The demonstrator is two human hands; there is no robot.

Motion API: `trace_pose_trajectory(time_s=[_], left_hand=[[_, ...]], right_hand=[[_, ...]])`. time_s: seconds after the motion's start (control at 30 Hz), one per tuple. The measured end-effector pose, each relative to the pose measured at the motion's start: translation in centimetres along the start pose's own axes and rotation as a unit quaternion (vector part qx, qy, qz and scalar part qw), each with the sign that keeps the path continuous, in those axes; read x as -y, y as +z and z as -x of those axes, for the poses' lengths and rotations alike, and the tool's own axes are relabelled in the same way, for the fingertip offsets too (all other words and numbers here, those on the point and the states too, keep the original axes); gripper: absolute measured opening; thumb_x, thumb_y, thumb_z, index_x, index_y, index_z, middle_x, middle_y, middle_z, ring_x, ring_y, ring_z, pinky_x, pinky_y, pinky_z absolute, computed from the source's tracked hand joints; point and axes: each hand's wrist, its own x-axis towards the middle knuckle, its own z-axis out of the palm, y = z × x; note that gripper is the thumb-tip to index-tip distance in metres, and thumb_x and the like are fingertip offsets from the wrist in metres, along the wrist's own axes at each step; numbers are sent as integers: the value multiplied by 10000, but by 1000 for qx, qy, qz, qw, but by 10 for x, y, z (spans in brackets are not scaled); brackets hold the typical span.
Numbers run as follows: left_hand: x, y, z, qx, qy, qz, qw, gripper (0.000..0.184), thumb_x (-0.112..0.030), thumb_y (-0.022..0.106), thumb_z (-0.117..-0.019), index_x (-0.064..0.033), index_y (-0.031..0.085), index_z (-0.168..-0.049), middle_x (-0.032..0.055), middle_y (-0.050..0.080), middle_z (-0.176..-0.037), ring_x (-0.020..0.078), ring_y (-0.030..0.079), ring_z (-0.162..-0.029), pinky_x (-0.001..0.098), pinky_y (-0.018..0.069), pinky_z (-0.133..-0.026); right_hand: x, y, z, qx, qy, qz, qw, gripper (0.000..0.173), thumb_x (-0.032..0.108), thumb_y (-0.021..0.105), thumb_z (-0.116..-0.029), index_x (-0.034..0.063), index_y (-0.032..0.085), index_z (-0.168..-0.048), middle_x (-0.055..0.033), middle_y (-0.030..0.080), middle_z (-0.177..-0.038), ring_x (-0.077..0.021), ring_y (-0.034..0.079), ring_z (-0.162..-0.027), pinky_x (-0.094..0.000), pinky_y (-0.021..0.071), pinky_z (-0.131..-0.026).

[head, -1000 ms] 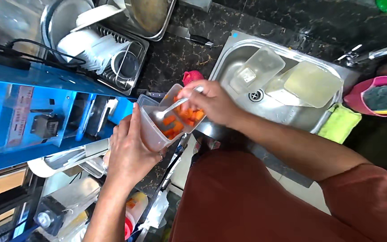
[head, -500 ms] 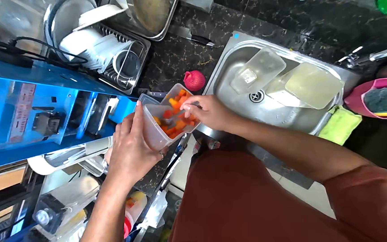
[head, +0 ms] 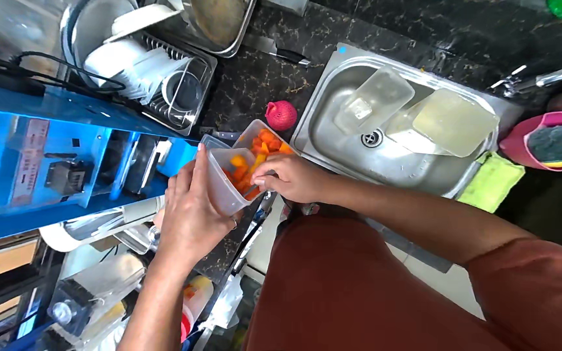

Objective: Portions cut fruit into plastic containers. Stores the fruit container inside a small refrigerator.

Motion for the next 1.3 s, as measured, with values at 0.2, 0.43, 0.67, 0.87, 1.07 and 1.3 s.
trace_pose_trajectory(time_s=[0.2, 0.43, 0.67, 0.87, 1.07, 1.3], left_hand=[[10, -2, 5, 9, -20, 27, 999, 1379, -451, 923, -528, -309, 136, -1653, 141, 427, -1527, 433, 449, -1344, 664, 462, -980], [13, -8, 8, 20, -43, 8, 999, 1394, -481, 920, -510, -315, 139, -1652, 148, 433, -1520, 435, 452, -1342, 669, 461, -976], [4, -6, 3, 7, -27, 24, 999, 1403, -457, 946, -509, -314, 142, -1649, 140, 430, -1512, 413, 453, -1344, 647, 468, -992], [3, -4, 3, 10, -33, 35, 999, 1386, -428, 937, -539, -303, 122, -1654, 157, 409, -1533, 432, 445, -1353, 657, 473, -981], [6, -7, 5, 21, -54, 54, 997, 1407, -384, 952, -524, -300, 119, -1655, 173, 409, -1522, 444, 467, -1318, 660, 487, -954], [14, -9, 10, 36, -59, 42, 997, 1398, -480, 912, -523, -306, 112, -1656, 157, 428, -1514, 424, 476, -1318, 654, 486, -953]], right_hand=[[-17, -20, 3, -20, -8, 56, 998, 227, 163, 544, -1052, 72, 748, -1092, -39, 720, -933, -133, 676, -916, -345, 568, -886], [-24, -59, -4, -61, 35, 46, 996, 243, 192, 527, -1070, 59, 721, -1130, -37, 729, -973, -92, 695, -892, -317, 593, -855], [17, -6, -13, -27, 70, -64, 995, 230, 143, 529, -1054, 30, 725, -1096, -58, 728, -857, -131, 691, -734, -361, 609, -698], [-16, 11, -13, 5, 22, 6, 1000, 194, 134, 577, -1038, 54, 749, -1081, -78, 724, -955, -162, 695, -901, -365, 586, -864], [-31, -4, -3, -11, -14, 53, 998, 223, 154, 553, -1049, 58, 749, -1095, -42, 731, -939, -145, 669, -921, -339, 552, -890], [-30, -35, 2, -51, 21, 63, 997, 226, 177, 560, -1051, 71, 750, -1111, -46, 742, -1017, -116, 691, -986, -325, 566, -933]])
